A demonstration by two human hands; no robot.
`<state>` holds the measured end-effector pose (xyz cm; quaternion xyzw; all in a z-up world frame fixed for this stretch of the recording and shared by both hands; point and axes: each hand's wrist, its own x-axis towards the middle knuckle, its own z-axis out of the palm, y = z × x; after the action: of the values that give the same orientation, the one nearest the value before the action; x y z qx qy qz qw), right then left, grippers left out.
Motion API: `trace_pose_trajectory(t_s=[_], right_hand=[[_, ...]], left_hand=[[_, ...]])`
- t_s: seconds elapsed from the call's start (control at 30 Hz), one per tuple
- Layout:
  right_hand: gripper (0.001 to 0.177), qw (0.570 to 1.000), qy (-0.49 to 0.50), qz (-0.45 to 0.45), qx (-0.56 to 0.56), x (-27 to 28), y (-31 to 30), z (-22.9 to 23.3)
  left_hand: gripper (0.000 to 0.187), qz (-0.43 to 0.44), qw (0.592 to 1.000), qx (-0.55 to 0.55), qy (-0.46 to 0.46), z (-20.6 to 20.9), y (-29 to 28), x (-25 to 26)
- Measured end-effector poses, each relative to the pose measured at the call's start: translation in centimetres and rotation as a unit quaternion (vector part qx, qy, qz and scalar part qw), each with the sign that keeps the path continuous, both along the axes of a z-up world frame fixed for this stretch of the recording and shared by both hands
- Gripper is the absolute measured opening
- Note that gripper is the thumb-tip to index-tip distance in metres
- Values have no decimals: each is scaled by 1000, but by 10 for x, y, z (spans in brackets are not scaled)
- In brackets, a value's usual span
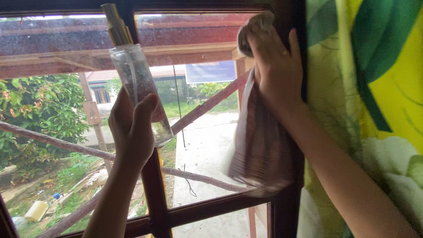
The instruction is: The person cleans a multi-pane wooden window using a spray bottle and a cloth. They repeatedly spray the glass panes and wipe them with the cloth, working systematically across the window surface.
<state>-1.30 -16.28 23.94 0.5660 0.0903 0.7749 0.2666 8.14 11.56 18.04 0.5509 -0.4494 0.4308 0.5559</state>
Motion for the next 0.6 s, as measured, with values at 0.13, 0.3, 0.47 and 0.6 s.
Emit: trace_pose_trajectory(t_s=[0.13,0.3,0.47,0.6], right_hand=[[38,965,191,13,181,2,24,-83],[46,958,248,138,53,0,66,-175],[61,979,138,148,18,48,65,-65],[64,972,128,168,106,71,108,-46]], left_hand=[[41,-1,1000,22,2,-8,2,-1],[40,38,998,37,-42,-21,6,-4],[41,38,998,47,-25,-22,10,-16],[44,-7,999,28,-33,-25,10,-19]])
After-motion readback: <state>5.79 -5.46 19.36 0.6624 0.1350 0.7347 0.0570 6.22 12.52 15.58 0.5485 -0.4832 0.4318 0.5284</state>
